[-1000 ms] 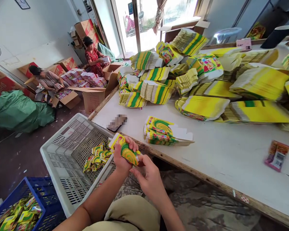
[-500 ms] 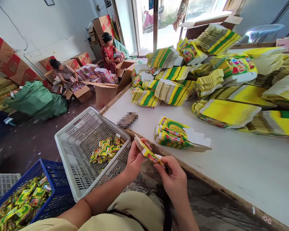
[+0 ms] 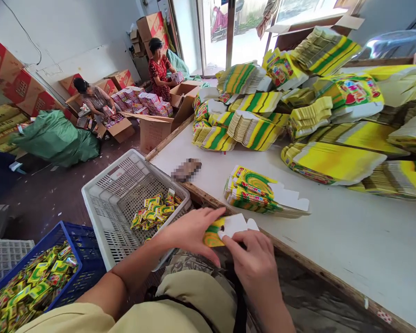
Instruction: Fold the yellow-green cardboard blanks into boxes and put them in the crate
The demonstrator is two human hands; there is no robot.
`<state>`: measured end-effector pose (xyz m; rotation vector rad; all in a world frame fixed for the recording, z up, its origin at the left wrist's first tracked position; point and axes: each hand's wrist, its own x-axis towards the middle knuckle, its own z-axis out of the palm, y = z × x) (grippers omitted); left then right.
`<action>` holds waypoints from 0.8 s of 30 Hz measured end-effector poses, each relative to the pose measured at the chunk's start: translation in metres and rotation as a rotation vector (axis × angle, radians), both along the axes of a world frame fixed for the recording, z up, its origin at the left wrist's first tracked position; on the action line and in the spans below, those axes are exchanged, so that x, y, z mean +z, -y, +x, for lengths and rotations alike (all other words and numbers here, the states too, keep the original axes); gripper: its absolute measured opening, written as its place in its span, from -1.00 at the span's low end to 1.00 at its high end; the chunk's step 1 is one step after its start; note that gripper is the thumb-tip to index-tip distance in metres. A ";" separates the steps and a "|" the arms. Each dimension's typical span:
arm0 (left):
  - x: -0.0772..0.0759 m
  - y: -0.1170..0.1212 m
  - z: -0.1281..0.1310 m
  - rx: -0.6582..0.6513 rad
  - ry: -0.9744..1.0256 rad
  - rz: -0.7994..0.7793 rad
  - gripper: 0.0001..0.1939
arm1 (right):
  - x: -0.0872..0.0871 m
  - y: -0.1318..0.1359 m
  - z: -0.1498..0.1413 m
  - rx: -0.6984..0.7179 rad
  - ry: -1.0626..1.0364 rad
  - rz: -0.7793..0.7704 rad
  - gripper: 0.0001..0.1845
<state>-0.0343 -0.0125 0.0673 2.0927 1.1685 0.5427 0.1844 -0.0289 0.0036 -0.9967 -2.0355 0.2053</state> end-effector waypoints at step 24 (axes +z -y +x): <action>-0.058 0.016 0.025 0.040 0.054 -0.022 -0.33 | -0.020 0.024 -0.029 0.133 -0.421 -0.637 -0.42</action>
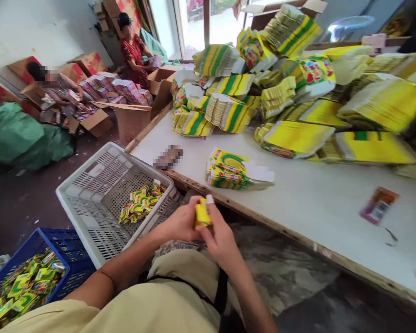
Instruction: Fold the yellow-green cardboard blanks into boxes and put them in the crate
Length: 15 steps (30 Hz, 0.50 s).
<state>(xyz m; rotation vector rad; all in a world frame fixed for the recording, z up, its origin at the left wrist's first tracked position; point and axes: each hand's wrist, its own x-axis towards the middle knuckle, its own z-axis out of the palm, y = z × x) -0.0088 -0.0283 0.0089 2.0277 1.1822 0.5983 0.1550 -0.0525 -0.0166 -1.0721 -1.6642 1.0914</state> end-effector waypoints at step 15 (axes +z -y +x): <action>0.012 0.001 -0.011 0.227 -0.043 -0.027 -0.42 | 0.009 -0.014 0.018 0.158 0.234 0.134 -0.70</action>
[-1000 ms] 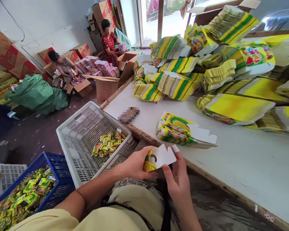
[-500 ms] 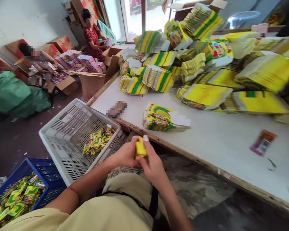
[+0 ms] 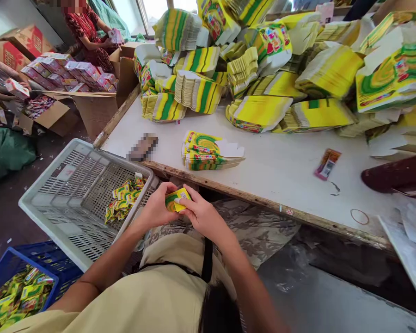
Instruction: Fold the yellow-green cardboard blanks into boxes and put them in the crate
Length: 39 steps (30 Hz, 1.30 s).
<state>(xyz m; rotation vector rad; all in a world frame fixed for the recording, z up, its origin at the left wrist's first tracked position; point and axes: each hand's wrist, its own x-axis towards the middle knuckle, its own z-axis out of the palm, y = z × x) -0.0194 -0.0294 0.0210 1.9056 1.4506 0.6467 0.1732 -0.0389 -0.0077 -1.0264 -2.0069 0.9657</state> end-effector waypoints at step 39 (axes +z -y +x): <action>-0.003 -0.028 -0.012 -0.219 0.269 -0.205 -0.45 | 0.033 -0.119 0.032 -0.675 0.240 0.269 -0.71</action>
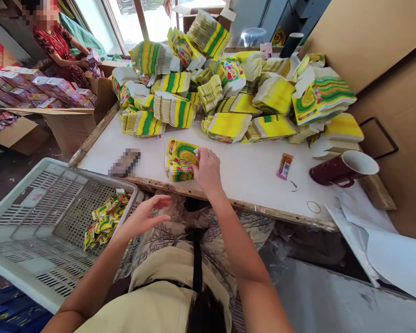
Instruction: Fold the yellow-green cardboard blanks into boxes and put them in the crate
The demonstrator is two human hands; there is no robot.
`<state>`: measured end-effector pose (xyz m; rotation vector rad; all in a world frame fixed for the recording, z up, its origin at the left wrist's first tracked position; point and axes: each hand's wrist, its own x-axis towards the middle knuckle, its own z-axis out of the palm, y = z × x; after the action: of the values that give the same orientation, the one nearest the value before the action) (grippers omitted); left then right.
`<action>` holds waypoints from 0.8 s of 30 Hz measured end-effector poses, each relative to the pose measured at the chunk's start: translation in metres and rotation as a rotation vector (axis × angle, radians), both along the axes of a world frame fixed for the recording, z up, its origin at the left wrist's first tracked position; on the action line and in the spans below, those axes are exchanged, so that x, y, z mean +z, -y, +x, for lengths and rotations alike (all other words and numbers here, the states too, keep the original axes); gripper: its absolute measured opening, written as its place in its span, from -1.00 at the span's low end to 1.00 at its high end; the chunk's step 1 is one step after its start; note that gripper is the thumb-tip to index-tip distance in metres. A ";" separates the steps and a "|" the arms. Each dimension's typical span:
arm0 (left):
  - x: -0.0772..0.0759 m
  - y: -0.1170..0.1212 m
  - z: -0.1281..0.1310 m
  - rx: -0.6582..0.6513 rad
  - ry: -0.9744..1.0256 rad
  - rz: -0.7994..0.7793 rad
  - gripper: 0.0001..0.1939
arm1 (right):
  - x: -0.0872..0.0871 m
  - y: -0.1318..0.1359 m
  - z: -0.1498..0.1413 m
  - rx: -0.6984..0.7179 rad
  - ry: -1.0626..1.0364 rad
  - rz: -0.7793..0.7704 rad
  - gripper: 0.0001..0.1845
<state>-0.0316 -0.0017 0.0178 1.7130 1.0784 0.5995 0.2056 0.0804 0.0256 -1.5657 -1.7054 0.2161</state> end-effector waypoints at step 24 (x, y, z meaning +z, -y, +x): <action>-0.008 0.007 0.027 0.593 0.611 0.133 -0.53 | -0.020 0.102 -0.047 0.343 -0.800 -0.296 -0.92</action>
<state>-0.0042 -0.0082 0.0100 1.1607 1.0941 1.4846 0.1582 -0.0212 0.0060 -1.1211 -1.2992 1.1467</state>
